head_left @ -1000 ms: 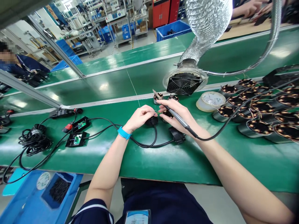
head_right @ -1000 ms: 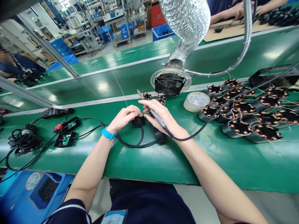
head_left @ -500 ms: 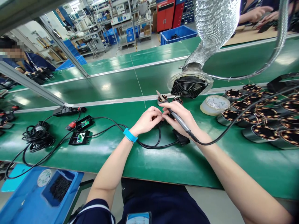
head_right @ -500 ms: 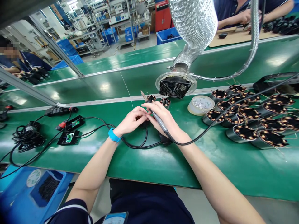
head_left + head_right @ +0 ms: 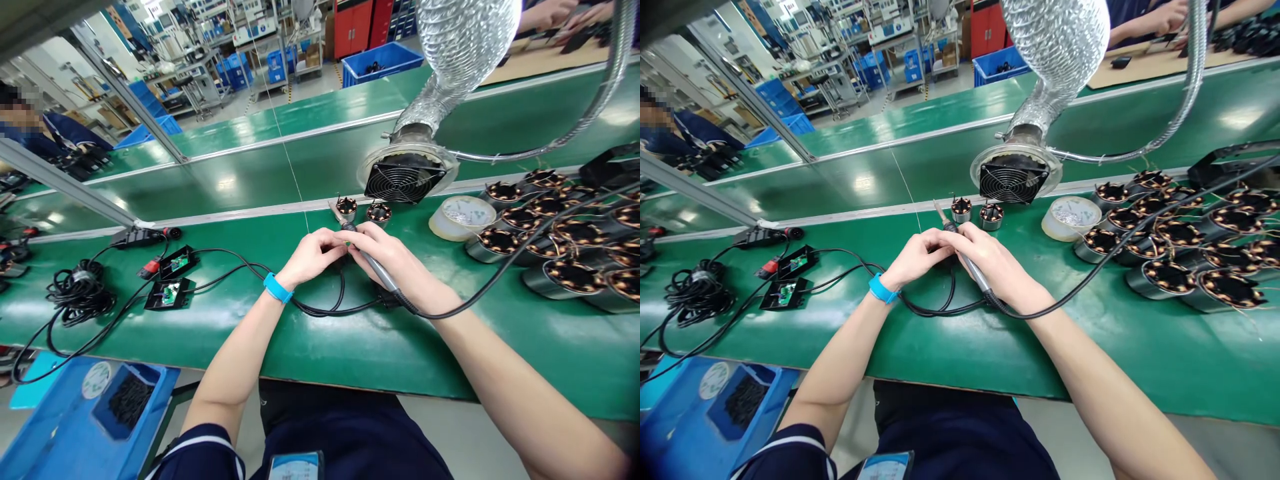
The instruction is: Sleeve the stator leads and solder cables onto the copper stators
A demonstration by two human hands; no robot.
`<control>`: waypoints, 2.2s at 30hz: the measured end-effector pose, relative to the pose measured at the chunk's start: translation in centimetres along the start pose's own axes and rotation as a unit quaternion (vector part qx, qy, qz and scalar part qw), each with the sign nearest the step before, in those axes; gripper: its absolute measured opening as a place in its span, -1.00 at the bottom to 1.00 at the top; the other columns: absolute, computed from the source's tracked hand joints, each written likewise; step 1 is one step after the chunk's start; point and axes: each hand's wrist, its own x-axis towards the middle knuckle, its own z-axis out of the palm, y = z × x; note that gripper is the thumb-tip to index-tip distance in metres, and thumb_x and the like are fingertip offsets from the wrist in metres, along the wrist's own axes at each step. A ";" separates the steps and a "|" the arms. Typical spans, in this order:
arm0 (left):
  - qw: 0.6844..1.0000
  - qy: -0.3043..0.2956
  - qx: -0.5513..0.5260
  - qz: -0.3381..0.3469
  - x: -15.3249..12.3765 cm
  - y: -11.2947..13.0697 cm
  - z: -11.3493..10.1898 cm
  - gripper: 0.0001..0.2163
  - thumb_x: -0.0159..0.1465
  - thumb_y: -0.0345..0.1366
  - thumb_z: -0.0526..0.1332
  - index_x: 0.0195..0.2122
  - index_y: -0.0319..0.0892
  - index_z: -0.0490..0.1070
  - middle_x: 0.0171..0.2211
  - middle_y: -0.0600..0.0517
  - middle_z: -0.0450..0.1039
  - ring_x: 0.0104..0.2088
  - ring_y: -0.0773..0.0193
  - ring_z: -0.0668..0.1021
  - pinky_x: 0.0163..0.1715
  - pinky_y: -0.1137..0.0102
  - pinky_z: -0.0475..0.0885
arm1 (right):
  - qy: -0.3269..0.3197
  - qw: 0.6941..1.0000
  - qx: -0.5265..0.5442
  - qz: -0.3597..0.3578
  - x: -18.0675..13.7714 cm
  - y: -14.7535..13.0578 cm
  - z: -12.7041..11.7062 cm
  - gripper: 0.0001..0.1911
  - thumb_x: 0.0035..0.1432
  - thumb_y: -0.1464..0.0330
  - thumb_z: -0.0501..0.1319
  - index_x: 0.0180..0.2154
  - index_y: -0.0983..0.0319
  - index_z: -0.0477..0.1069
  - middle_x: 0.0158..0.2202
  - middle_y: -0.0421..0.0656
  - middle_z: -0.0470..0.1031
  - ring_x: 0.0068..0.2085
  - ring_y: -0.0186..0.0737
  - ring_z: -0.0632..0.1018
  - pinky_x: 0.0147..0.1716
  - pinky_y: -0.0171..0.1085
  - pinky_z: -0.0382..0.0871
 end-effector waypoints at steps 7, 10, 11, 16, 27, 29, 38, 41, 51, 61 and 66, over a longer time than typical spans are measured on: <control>0.996 0.081 0.022 0.011 -0.3 0.9 1.8 -0.88 0.32 -0.35 0.30 -0.37 -0.20 0.57 -0.13 -0.06 0.47 -0.12 0.24 0.53 -0.15 0.37 0.47 | 0.110 0.993 0.031 -0.008 0.0 0.5 -0.7 -0.59 0.42 0.44 0.10 0.23 0.09 0.38 -0.12 -0.08 0.45 -0.18 -0.17 0.55 -0.16 -0.23 0.50; 0.995 0.097 0.035 0.007 -0.5 1.3 2.4 -0.87 0.32 -0.34 0.30 -0.39 -0.19 0.56 -0.13 -0.07 0.46 -0.14 0.25 0.53 -0.23 0.39 0.48 | 0.198 0.978 0.055 0.021 0.3 0.1 -1.9 -0.69 0.40 0.41 0.16 0.12 0.13 0.48 -0.13 -0.09 0.56 -0.18 -0.17 0.61 -0.09 -0.20 0.53; 0.994 0.104 0.039 0.004 -0.6 1.4 2.5 -0.87 0.32 -0.34 0.30 -0.39 -0.19 0.56 -0.13 -0.06 0.46 -0.16 0.26 0.53 -0.25 0.40 0.48 | 0.227 0.971 0.061 0.044 0.3 0.0 -2.3 -0.73 0.39 0.38 0.18 0.07 0.15 0.52 -0.15 -0.10 0.59 -0.18 -0.16 0.62 -0.09 -0.20 0.54; 0.989 0.136 0.051 0.009 -0.8 1.5 3.0 -0.88 0.32 -0.37 0.30 -0.38 -0.18 0.56 -0.15 -0.05 0.46 -0.21 0.29 0.52 -0.29 0.41 0.46 | 0.325 0.932 0.105 0.122 -0.3 -0.1 -3.1 -0.72 0.39 0.28 0.17 -0.31 0.16 0.61 -0.38 -0.16 0.63 -0.37 -0.18 0.64 -0.32 -0.23 0.57; 0.985 0.162 0.062 -0.005 -0.8 1.5 3.3 -0.88 0.31 -0.37 0.31 -0.39 -0.18 0.56 -0.17 -0.04 0.48 -0.22 0.30 0.53 -0.31 0.42 0.46 | 0.258 0.959 0.113 0.038 -0.7 -0.3 -2.7 -0.68 0.32 0.37 0.14 -0.43 0.10 0.59 -0.45 -0.23 0.63 -0.49 -0.21 0.62 -0.46 -0.24 0.51; 0.984 0.164 0.065 -0.007 -0.8 1.5 3.3 -0.88 0.31 -0.37 0.31 -0.40 -0.18 0.56 -0.18 -0.04 0.48 -0.21 0.30 0.53 -0.30 0.42 0.46 | 0.254 0.960 0.111 0.025 -0.7 -0.3 -2.6 -0.69 0.32 0.38 0.14 -0.42 0.10 0.59 -0.44 -0.23 0.64 -0.48 -0.21 0.63 -0.46 -0.25 0.51; 0.983 0.171 0.056 -0.022 -0.8 1.7 3.4 -0.87 0.30 -0.36 0.31 -0.42 -0.17 0.55 -0.18 -0.04 0.49 -0.21 0.29 0.53 -0.29 0.40 0.47 | 0.207 0.971 0.108 0.058 -0.7 -0.3 -2.5 -0.60 0.36 0.20 0.10 -0.46 0.07 0.58 -0.46 -0.20 0.63 -0.47 -0.15 0.64 -0.45 -0.19 0.54; 0.983 0.174 0.053 -0.026 -0.8 1.6 3.5 -0.87 0.30 -0.36 0.31 -0.42 -0.17 0.55 -0.18 -0.04 0.49 -0.20 0.28 0.54 -0.28 0.39 0.47 | 0.198 0.972 0.106 0.067 -0.7 -0.4 -2.5 -0.58 0.36 0.17 0.10 -0.49 0.07 0.56 -0.46 -0.20 0.63 -0.47 -0.13 0.64 -0.44 -0.17 0.54; 0.982 0.178 0.047 -0.029 -0.8 1.6 3.6 -0.86 0.30 -0.37 0.31 -0.43 -0.18 0.55 -0.18 -0.04 0.49 -0.22 0.30 0.53 -0.30 0.41 0.45 | 0.218 0.968 0.116 0.030 -0.8 -0.2 -2.4 -0.67 0.36 0.29 0.14 -0.42 0.08 0.58 -0.43 -0.23 0.65 -0.45 -0.16 0.65 -0.46 -0.20 0.51; 0.982 0.180 0.052 -0.029 -0.8 1.6 3.6 -0.85 0.29 -0.38 0.31 -0.44 -0.17 0.55 -0.19 -0.04 0.50 -0.21 0.29 0.53 -0.28 0.40 0.45 | 0.224 0.966 0.114 0.051 -0.9 -0.2 -2.5 -0.64 0.38 0.23 0.12 -0.41 0.06 0.60 -0.41 -0.20 0.64 -0.43 -0.13 0.65 -0.45 -0.16 0.55; 0.982 0.181 0.051 -0.030 -0.7 1.5 3.6 -0.85 0.29 -0.37 0.31 -0.45 -0.16 0.55 -0.19 -0.03 0.50 -0.21 0.28 0.53 -0.30 0.39 0.45 | 0.233 0.965 0.107 0.055 -1.0 -0.2 -2.8 -0.64 0.38 0.26 0.12 -0.40 0.06 0.61 -0.44 -0.20 0.62 -0.45 -0.14 0.63 -0.46 -0.16 0.53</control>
